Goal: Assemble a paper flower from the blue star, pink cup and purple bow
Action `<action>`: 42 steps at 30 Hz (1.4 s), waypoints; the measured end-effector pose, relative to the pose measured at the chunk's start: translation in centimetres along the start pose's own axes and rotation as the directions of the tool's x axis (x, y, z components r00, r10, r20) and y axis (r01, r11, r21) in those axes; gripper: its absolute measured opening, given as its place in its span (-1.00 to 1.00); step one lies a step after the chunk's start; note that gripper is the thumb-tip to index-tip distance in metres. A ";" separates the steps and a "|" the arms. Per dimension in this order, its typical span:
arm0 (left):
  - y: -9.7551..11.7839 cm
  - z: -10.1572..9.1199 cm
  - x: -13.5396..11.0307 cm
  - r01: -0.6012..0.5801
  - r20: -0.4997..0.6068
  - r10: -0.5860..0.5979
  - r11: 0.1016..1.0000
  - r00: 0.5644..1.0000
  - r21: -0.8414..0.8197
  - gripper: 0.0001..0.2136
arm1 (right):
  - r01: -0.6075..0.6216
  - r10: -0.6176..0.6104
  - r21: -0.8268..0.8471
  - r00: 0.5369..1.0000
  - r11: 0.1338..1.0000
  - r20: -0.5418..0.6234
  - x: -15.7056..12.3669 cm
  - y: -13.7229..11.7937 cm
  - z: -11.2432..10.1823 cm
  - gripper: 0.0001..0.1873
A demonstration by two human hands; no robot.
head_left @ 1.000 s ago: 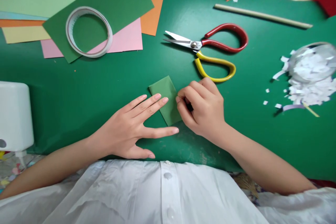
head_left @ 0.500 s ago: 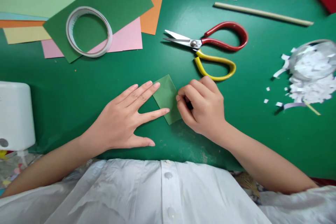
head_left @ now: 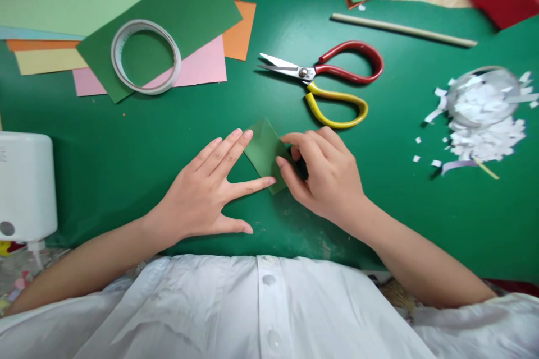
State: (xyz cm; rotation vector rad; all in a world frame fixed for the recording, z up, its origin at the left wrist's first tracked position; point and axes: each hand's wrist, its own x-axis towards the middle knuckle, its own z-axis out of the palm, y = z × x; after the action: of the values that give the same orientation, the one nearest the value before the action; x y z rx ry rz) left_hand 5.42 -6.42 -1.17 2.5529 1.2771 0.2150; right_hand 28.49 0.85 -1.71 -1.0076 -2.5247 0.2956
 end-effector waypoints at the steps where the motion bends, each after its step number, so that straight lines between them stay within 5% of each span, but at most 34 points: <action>1: 0.0 0.1 0.0 -0.004 -0.009 0.004 1.000 1.000 0.017 -0.18 | 0.001 -0.001 0.011 1.000 1.000 0.008 -0.2 0.0 -0.2 -0.80; 10: -1.0 -0.3 0.7 -0.006 -0.103 0.017 0.994 0.994 0.105 -0.56 | -0.020 0.020 0.028 1.000 0.999 0.019 -2.0 -0.1 -0.4 -0.45; 15: -1.4 0.1 1.6 0.185 -0.321 -0.185 0.982 0.929 -0.031 -0.49 | -0.009 0.009 -0.007 1.000 1.000 0.015 -2.2 0.1 -0.1 -0.38; 20: -1.6 0.0 2.0 0.267 -0.309 -0.291 0.956 0.906 -0.118 -0.51 | -0.014 0.013 0.018 1.000 1.000 0.017 -2.3 0.1 -0.1 -0.37; 25: -1.7 -0.2 2.0 0.233 -0.347 -0.287 0.954 0.893 -0.190 -0.51 | 0.026 -0.020 0.095 0.997 0.995 -0.070 -2.1 0.1 -0.1 -0.55; 32: -1.6 0.0 2.1 0.202 -0.381 -0.267 0.958 0.885 -0.203 -0.70 | 0.290 -0.288 -0.001 0.949 0.957 -0.129 -2.2 -0.6 -0.2 -0.91; 36: -1.7 -0.4 2.0 0.187 -0.328 -0.263 0.951 0.907 -0.244 -0.92 | 0.365 -0.377 -0.130 0.922 0.922 -0.088 -2.3 -0.8 -0.4 -0.92; 42: -2.2 -0.9 1.7 -0.026 -0.327 -0.100 0.933 0.940 -0.359 -0.81 | 0.504 -0.510 -0.083 0.845 0.860 -0.158 -2.0 -0.2 -1.4 -0.76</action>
State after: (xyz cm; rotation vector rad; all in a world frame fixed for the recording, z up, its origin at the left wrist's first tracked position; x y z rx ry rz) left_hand 4.56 -3.61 -1.04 2.2345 1.2573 0.8353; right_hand 30.33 -0.61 -1.03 -0.3219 -2.5234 -0.0013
